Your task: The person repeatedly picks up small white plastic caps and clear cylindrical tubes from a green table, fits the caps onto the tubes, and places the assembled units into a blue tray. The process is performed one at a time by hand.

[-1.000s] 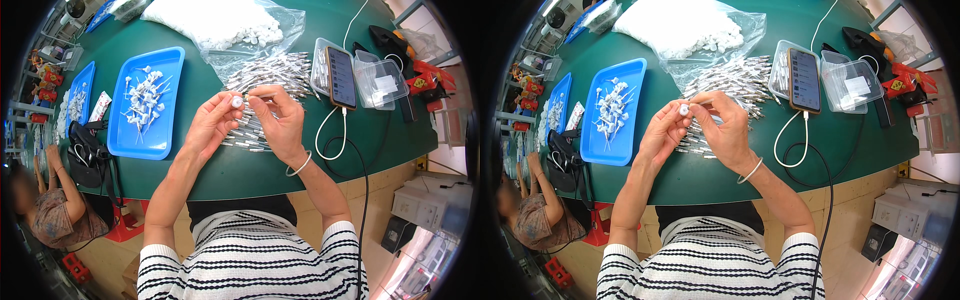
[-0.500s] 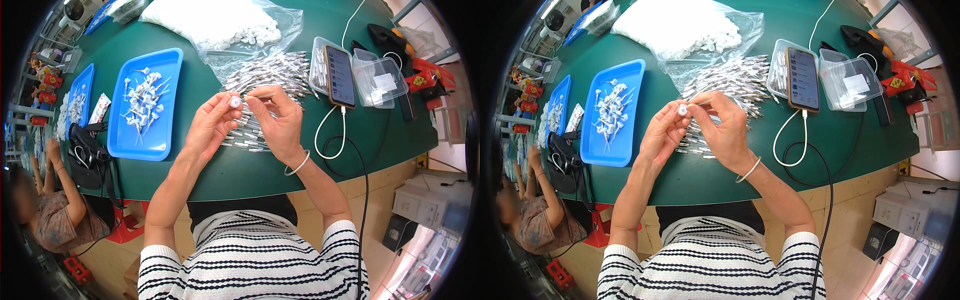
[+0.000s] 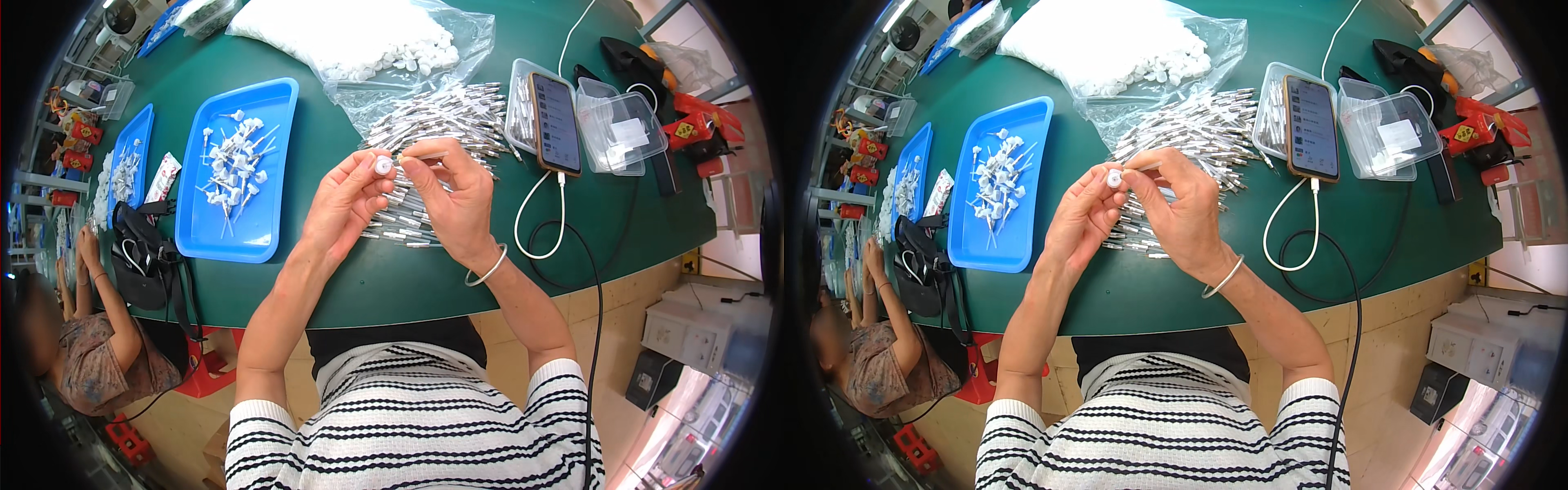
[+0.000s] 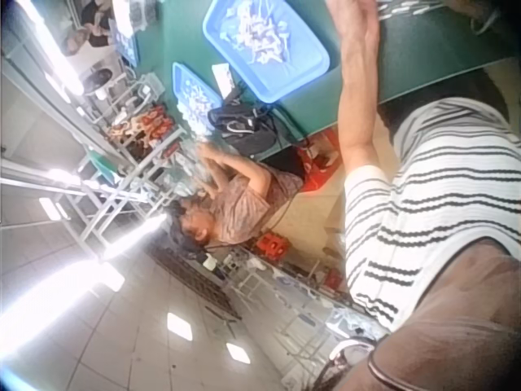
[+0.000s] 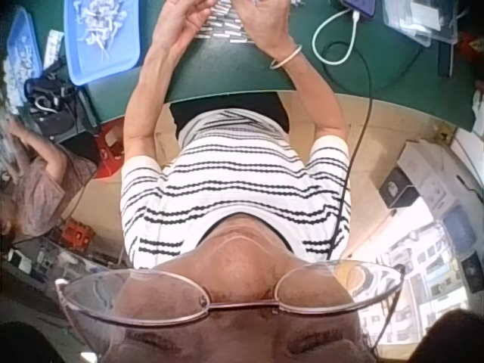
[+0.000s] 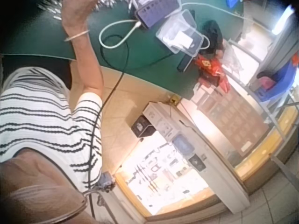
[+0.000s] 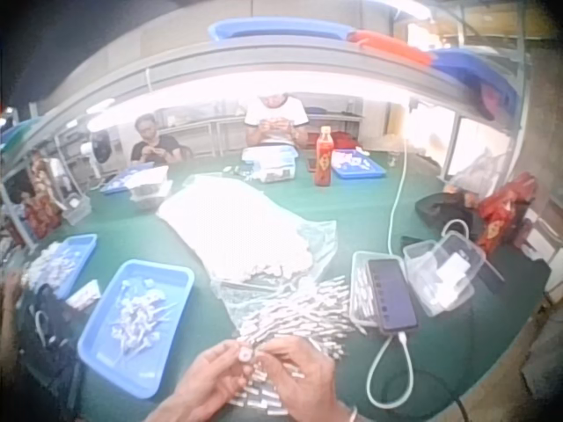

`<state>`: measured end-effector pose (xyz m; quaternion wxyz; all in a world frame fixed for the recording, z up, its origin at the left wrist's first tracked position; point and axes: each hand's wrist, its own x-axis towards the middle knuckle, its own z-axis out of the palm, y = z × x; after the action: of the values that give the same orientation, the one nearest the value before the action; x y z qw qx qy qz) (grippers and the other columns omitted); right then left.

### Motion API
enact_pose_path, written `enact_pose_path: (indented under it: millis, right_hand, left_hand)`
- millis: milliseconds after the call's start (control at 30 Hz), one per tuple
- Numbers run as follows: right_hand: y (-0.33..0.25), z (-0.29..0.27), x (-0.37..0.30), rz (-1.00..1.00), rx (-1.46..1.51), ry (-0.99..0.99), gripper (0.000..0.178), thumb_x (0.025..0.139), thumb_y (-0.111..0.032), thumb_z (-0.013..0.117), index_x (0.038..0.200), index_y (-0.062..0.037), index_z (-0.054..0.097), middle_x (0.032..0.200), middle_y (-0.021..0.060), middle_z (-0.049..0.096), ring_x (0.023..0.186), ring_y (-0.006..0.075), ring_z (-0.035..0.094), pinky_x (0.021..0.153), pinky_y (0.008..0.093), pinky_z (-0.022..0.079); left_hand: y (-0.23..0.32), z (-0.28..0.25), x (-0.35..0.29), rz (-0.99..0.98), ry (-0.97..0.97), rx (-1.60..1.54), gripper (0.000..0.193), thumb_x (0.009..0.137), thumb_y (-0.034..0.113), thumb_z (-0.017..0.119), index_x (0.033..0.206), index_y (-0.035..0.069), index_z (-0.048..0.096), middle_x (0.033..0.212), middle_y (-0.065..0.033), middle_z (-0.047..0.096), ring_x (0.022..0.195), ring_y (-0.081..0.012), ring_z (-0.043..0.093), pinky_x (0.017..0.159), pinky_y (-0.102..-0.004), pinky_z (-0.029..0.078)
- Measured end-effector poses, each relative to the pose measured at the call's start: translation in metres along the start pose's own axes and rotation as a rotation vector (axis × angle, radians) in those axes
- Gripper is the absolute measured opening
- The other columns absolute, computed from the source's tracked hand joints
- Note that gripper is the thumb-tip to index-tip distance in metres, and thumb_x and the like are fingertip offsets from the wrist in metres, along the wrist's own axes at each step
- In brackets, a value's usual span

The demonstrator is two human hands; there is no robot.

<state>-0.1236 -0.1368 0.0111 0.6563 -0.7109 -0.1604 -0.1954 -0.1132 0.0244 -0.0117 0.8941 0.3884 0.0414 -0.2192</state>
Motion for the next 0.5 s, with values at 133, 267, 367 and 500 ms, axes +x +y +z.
enact_pose_path:
  millis: [133, 267, 367, 500]
  right_hand:
    - [0.0001, -0.0008, -0.0002, 0.001, -0.011, -0.007, 0.006, 0.086, -0.003, 0.064, 0.090, -0.0012, 0.062, 0.086, 0.0070, 0.065, 0.074, 0.0154, 0.067, 0.065, 0.0269, 0.054]
    - [-0.0004, -0.0010, 0.0003, -0.002, -0.022, -0.011, 0.006, 0.086, -0.003, 0.064, 0.091, -0.0012, 0.062, 0.086, 0.0070, 0.065, 0.074, 0.0156, 0.067, 0.066, 0.0268, 0.054]
    - [-0.0019, -0.0008, 0.0007, 0.009, -0.003, -0.010, 0.006, 0.086, -0.004, 0.064, 0.091, -0.0012, 0.062, 0.086, 0.0067, 0.066, 0.075, 0.0152, 0.067, 0.066, 0.0265, 0.054]
    - [-0.0014, -0.0012, 0.0003, 0.037, 0.037, -0.017, 0.006, 0.087, -0.005, 0.064, 0.091, -0.0012, 0.062, 0.086, 0.0062, 0.066, 0.075, 0.0146, 0.067, 0.066, 0.0260, 0.054]
  left_hand:
    - [-0.0003, -0.0003, 0.0002, 0.001, 0.000, 0.002, 0.022, 0.095, 0.018, 0.056, 0.109, 0.001, 0.059, 0.090, -0.0063, 0.064, 0.077, -0.0095, 0.063, 0.062, -0.0191, 0.054]
    - [0.0001, 0.0007, 0.0001, 0.001, 0.005, 0.004, 0.022, 0.095, 0.018, 0.056, 0.109, 0.001, 0.059, 0.090, -0.0065, 0.064, 0.077, -0.0097, 0.063, 0.062, -0.0192, 0.054]
    - [-0.0003, 0.0002, -0.0001, 0.000, 0.008, 0.006, 0.022, 0.095, 0.018, 0.056, 0.109, 0.001, 0.059, 0.090, -0.0067, 0.065, 0.077, -0.0098, 0.063, 0.062, -0.0193, 0.054]
    - [-0.0003, 0.0000, -0.0001, -0.013, 0.010, -0.002, 0.021, 0.095, 0.018, 0.056, 0.108, 0.001, 0.059, 0.090, -0.0068, 0.065, 0.078, -0.0098, 0.063, 0.062, -0.0194, 0.054]
